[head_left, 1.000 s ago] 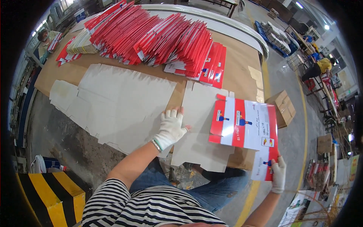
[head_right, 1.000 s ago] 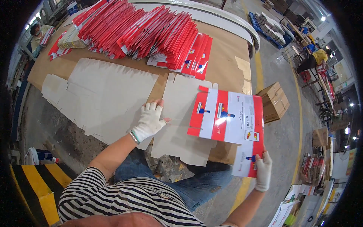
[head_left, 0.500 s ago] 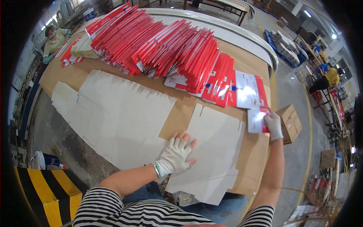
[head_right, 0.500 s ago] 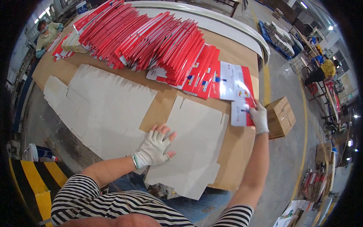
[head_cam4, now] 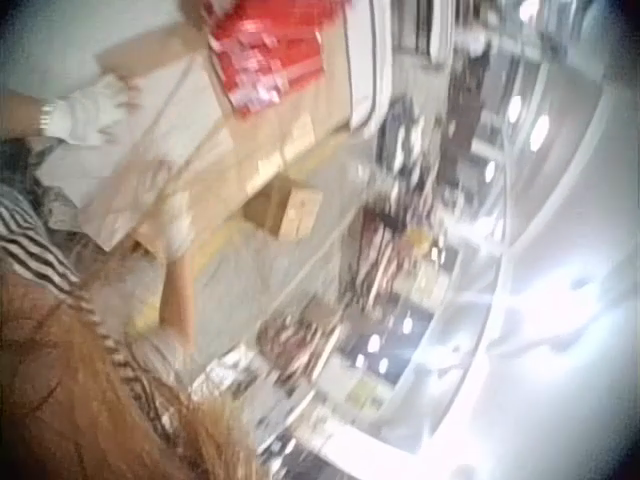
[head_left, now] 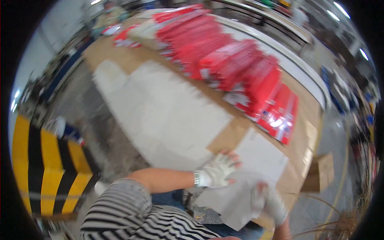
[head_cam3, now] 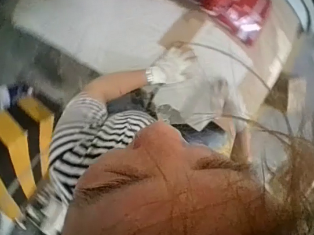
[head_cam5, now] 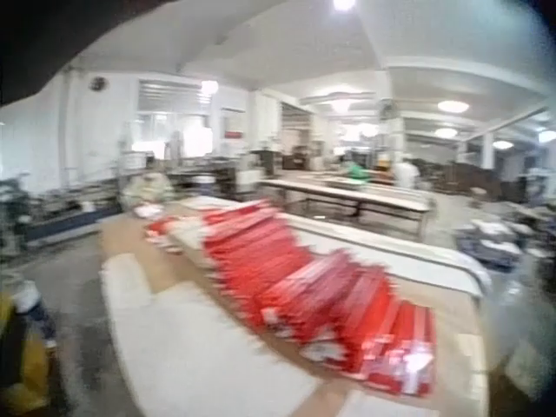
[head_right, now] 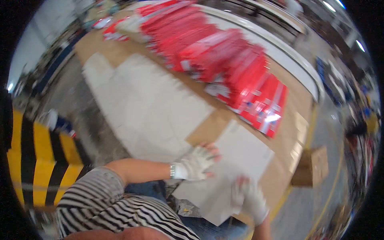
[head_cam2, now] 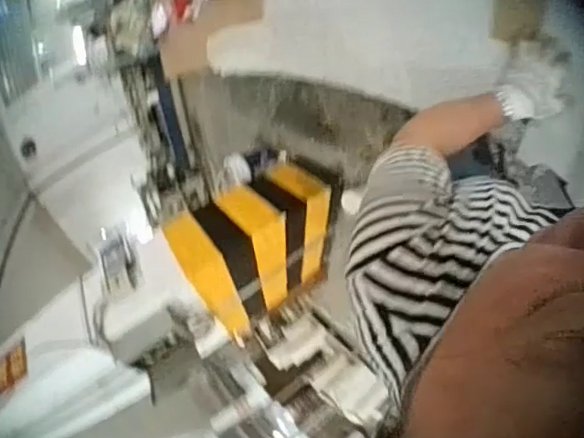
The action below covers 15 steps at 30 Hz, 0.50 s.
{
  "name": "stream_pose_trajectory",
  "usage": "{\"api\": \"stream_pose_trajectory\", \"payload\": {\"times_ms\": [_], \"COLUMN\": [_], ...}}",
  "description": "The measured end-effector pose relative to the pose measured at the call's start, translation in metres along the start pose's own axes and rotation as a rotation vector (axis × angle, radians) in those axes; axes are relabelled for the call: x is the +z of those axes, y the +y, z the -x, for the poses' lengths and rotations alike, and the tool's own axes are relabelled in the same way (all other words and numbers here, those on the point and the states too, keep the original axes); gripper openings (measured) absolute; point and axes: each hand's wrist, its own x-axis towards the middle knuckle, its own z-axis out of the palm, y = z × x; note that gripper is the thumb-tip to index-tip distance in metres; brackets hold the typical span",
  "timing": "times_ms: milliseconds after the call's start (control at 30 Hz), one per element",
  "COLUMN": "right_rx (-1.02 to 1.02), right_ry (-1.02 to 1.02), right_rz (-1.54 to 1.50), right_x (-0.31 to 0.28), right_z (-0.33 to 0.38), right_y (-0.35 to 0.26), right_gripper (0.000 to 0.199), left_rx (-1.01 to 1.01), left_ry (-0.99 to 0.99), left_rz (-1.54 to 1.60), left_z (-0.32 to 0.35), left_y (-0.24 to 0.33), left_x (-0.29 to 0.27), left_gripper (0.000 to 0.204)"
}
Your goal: Folding flat cardboard sheets into structured boxes or packaging.
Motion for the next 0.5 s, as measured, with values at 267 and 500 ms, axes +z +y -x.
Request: {"api": "stream_pose_trajectory", "payload": {"times_ms": [267,500], "right_rx": [0.030,0.046], "right_ry": [0.199,0.462], "right_rz": [0.452,-0.071], "right_x": [0.086,0.041], "right_z": [0.076,0.097], "right_y": [-0.070,-0.077], "right_gripper": [0.067,0.048], "left_rx": [0.091,0.201], "left_ry": [-0.249,-0.382], "left_rz": [0.031,-0.294], "left_z": [0.026,0.100], "left_y": [-0.010,-0.028], "left_x": [-0.023,-0.053], "left_gripper": [0.103,0.095]}}
